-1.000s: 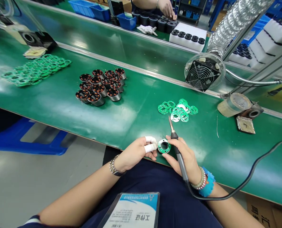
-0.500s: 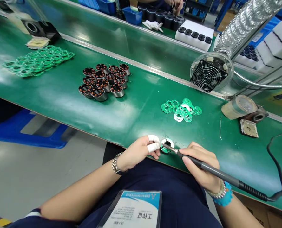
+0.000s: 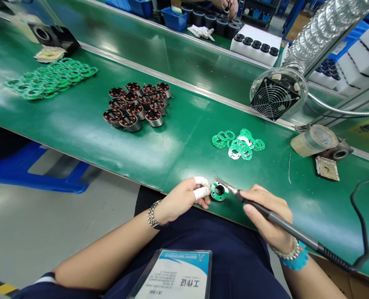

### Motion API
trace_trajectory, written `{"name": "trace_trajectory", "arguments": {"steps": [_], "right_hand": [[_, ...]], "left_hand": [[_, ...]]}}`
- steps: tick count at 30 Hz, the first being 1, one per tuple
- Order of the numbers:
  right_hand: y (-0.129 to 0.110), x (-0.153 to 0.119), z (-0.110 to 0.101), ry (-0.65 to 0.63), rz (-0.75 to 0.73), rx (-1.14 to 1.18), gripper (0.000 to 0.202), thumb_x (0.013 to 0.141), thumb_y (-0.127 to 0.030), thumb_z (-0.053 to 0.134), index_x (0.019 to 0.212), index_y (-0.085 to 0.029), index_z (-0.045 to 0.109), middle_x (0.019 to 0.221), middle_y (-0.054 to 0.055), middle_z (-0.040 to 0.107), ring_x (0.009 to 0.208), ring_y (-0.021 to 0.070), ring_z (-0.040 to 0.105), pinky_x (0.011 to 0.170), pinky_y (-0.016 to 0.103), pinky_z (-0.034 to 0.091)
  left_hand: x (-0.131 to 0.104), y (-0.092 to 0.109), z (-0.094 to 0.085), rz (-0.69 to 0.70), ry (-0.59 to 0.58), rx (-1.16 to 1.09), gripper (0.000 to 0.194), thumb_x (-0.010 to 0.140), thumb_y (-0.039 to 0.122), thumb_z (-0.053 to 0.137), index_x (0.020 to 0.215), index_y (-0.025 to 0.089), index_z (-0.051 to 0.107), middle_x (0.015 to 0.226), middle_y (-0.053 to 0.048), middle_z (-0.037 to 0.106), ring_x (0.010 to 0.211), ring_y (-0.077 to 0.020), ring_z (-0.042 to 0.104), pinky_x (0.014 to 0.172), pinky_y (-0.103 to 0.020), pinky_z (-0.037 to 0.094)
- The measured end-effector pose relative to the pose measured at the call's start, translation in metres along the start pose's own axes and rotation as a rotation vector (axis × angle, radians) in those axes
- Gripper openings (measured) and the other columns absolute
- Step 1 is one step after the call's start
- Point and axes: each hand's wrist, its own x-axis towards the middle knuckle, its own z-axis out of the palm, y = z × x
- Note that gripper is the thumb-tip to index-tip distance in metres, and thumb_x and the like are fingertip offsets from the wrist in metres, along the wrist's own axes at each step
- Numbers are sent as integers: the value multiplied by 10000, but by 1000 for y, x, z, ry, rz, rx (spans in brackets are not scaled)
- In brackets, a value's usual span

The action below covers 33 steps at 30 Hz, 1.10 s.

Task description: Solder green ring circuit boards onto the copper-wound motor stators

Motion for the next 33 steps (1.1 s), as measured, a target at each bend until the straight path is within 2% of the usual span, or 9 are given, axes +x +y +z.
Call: {"name": "trace_trajectory", "arguments": {"steps": [3,6,7,9,14,19,24,27,33], "right_hand": [[9,7,0,-40,-9,-57,269,819,-107,543,1065,-211,578,799,25,653,732,139,622,679,269,510],[19,20,3,-263,-52,-73,282,830,-144,544,1105,-204,522,1045,75,635,976,172,610,835,295,504],[22,23,5,-333,-62,-73,307,831,-161,548,1131,-204,498,1095,84,618,1019,179,597,860,303,499],[26,26,10,-386,-53,-79,342,831,-183,555,1160,-209,468,1106,83,614,1008,176,604,858,297,502],[27,13,23,-229,44,-141,367,800,-202,606,1147,-204,488,1031,75,625,913,172,621,802,285,517],[22,-4,36,-60,53,-199,367,798,-178,602,1143,-206,479,1060,82,618,954,183,605,841,304,505],[21,-5,41,-34,76,-209,350,798,-184,599,1130,-203,488,1060,82,621,951,184,611,834,303,512],[21,-6,42,-21,87,-209,358,795,-181,598,1137,-204,492,1061,80,621,932,183,618,824,309,517],[21,-7,43,-11,87,-182,366,798,-179,598,1149,-198,493,1038,82,619,898,176,619,806,304,521]], "left_hand": [[0,-1,0,1,4,-12,169,762,278,605,723,134,525,619,-6,598,577,-103,589,601,-235,485],[1,-2,0,7,4,-31,164,766,274,609,736,135,525,628,-3,596,589,-101,590,607,-232,494],[1,-3,0,9,3,-40,163,768,274,610,744,136,527,635,-3,596,599,-103,594,614,-233,498],[-1,-4,0,10,22,-70,167,772,282,614,770,137,531,661,-6,603,620,-108,603,631,-239,506],[-11,-9,4,23,134,-127,204,747,267,652,881,142,561,797,-28,638,706,-124,627,679,-246,512],[-13,-13,13,24,134,-127,155,736,253,654,819,135,596,660,-4,617,628,-103,588,634,-227,497],[-9,-6,17,3,66,-206,109,702,214,652,715,138,575,600,27,574,551,-74,537,575,-198,470],[-8,-4,16,15,49,-144,90,690,180,632,671,139,554,599,22,583,559,-86,550,581,-209,472],[-9,-15,15,171,250,116,109,733,239,636,786,149,606,691,-15,642,666,-142,618,682,-268,505]]}}
